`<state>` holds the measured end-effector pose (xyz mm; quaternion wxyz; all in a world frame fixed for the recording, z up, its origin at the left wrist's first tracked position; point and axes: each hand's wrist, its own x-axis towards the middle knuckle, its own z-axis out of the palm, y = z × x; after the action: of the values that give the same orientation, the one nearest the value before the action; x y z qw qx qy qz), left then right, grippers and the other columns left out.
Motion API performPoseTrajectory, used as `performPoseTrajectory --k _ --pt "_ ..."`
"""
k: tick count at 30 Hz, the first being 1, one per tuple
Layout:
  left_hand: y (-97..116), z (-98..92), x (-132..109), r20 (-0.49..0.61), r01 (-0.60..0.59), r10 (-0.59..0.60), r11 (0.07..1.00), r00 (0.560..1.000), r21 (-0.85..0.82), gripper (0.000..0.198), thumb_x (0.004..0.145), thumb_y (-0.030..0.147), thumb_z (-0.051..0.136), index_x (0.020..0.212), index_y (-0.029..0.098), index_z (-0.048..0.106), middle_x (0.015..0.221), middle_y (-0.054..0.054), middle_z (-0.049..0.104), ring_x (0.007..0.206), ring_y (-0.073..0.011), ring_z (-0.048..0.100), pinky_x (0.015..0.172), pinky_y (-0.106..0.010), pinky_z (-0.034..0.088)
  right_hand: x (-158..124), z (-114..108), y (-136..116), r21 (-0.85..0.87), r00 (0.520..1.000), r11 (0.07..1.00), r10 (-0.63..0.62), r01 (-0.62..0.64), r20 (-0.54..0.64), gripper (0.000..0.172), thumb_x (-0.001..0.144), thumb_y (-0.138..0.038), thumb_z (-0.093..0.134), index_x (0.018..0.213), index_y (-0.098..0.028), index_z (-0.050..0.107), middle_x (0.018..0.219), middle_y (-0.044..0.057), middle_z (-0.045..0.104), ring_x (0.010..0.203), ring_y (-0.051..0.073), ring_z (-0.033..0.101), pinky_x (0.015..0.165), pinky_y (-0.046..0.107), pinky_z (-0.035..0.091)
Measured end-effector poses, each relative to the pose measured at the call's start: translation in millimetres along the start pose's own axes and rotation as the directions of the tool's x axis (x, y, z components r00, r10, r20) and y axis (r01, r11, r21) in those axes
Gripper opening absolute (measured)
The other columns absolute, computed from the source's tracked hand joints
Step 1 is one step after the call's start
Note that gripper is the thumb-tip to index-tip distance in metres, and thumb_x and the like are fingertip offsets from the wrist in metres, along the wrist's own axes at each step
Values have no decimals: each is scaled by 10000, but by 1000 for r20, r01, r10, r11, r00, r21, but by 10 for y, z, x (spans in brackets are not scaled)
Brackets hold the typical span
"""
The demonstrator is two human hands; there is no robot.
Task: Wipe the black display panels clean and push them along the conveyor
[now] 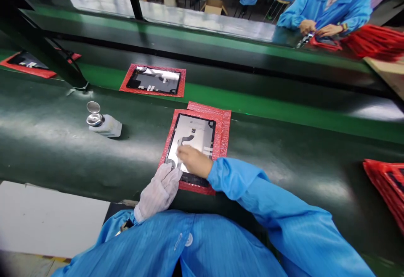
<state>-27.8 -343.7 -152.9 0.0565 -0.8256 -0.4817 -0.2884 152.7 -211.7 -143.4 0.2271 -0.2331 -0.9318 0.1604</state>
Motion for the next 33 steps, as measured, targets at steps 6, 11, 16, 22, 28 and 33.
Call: performPoseTrajectory --k 6,11,16,22,28,33 --pt "13 -33 14 86 12 -11 1000 996 -7 436 885 151 497 1319 174 533 1285 -98 611 1315 -277 444 1045 -404 492 -173 -243 312 -45 970 971 230 -234 -75 294 840 -94 417 905 -168 694 959 128 642 929 243 605 852 438 529" --pt "-1 -32 28 87 9 -8 1000 996 -19 384 885 142 502 1263 112 561 1277 -131 610 1324 -281 435 1078 -423 445 -197 -171 117 -23 999 999 35 -35 17 310 837 -71 404 914 -163 689 961 107 652 922 197 605 833 345 533" --pt "-14 -22 46 80 -13 14 1000 997 -7 372 894 141 492 1259 117 559 1270 -115 610 1323 -276 433 1076 -432 416 -189 -284 307 -48 999 998 29 -27 35 280 810 -38 431 830 -157 684 906 99 650 846 175 598 784 310 523" --pt "32 -124 145 21 -10 9 999 1000 39 310 903 189 517 1193 104 582 1206 -120 636 1248 -268 498 1052 -416 417 -193 -378 484 -104 993 987 119 -120 -15 244 769 -33 471 752 -154 683 868 98 647 807 176 598 780 310 516" --pt "257 -56 576 244 -76 62 996 968 46 417 886 411 537 1152 93 577 1025 -133 657 1010 -266 589 1014 -454 410 -200 -329 349 -91 991 987 132 -131 1 275 764 -13 454 699 -157 679 804 90 638 775 172 593 766 313 507" --pt "295 171 851 441 -61 7 992 897 107 541 791 495 609 1102 53 583 979 -164 604 937 -308 565 843 -456 446 -251 -398 351 116 970 965 241 -237 -23 231 721 -26 511 649 -151 692 755 79 649 723 163 595 737 310 503"
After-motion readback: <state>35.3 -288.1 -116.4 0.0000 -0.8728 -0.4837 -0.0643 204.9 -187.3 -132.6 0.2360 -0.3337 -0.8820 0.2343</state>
